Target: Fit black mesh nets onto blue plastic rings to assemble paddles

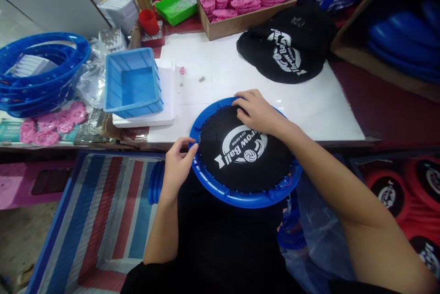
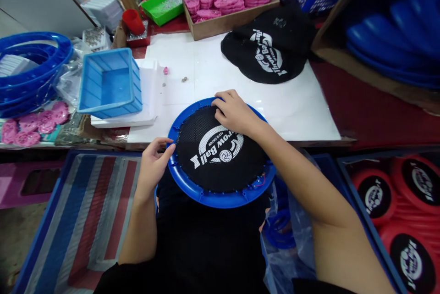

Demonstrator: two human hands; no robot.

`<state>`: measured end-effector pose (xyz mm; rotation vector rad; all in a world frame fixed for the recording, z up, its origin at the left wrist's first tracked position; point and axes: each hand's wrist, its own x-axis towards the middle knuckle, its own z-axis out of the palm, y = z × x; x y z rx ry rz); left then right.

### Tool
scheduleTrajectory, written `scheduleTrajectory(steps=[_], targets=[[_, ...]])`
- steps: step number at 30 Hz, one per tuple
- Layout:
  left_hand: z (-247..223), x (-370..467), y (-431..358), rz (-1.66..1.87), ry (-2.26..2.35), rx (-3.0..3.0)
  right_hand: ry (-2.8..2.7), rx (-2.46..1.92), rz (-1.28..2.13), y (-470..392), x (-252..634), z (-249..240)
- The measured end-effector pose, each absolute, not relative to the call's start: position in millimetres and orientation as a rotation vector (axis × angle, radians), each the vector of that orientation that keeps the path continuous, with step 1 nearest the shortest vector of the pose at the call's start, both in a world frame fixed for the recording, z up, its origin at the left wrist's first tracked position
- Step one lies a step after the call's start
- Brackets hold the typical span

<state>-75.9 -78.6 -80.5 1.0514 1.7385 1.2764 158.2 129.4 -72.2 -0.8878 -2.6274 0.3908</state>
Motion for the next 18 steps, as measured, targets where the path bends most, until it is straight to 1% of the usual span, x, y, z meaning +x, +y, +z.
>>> scheduleTrajectory(steps=[11,18], targets=[[-77.7,-66.5,-80.6,1.177,1.809,1.013,-2.648,-0.892,0.369,128.4,158.1,-70.3],[-74.6,-69.8,-77.7,1.112,1.868,1.175,-2.652,-0.905,0.351,129.5,157.5,-72.1]])
